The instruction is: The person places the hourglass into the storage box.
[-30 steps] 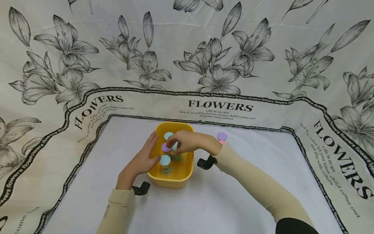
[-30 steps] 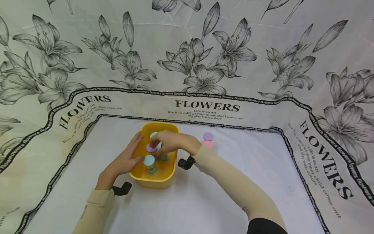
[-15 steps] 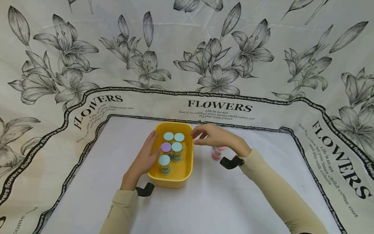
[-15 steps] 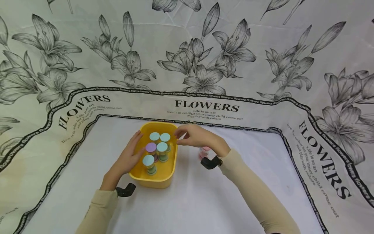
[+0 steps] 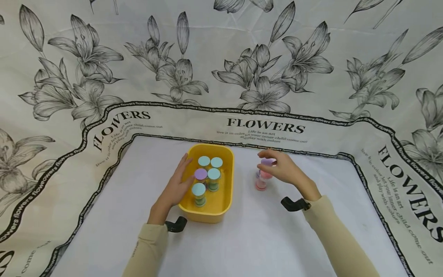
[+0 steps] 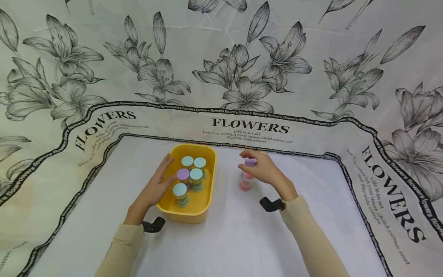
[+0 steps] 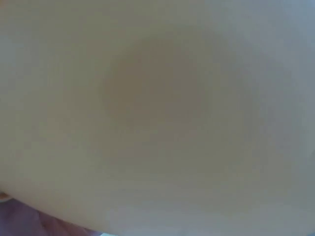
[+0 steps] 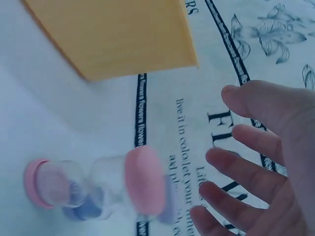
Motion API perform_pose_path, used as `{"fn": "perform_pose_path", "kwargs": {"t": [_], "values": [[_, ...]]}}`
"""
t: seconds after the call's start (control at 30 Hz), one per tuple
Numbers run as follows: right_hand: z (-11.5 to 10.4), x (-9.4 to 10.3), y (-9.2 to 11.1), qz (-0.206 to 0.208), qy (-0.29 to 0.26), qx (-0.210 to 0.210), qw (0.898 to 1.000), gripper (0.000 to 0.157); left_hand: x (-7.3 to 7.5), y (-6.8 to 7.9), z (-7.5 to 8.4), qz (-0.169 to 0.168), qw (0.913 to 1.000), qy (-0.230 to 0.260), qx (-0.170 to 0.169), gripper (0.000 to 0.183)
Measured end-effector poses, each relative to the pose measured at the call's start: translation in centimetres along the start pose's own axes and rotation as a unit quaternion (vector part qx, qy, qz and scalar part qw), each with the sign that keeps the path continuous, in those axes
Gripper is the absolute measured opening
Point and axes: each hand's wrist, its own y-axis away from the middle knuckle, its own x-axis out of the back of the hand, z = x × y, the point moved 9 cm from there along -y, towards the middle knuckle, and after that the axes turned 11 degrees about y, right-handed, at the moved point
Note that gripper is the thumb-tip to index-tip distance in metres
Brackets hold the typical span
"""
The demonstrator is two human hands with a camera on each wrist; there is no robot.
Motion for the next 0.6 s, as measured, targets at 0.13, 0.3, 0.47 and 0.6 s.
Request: {"fn": "perform_pose_path", "kwargs": {"t": [0.13,0.3,0.47,0.6], "values": [[2.2,-0.5,1.3,0.026,-0.007,-0.04,0.999,0.053,0.0,0.0,-0.2,0.001,1.0,0.0,0.002,0.064],[4.0,-1.3,2.7,0.056,-0.032,-0.072,0.995,0.06,0.1,0.0,0.0,-0.001,1.0,-0.003,-0.003,0.066],[5.4,-2.0,3.8,0.084,-0.056,-0.111,0.989,0.065,0.0,0.0,0.2,-0.006,1.0,0.0,-0.006,0.067],[6.4,-2.8,4.7,0.097,-0.08,-0.146,0.981,0.069,-0.2,-0.1,0.1,-0.01,0.9999,0.004,-0.003,0.067]]}}
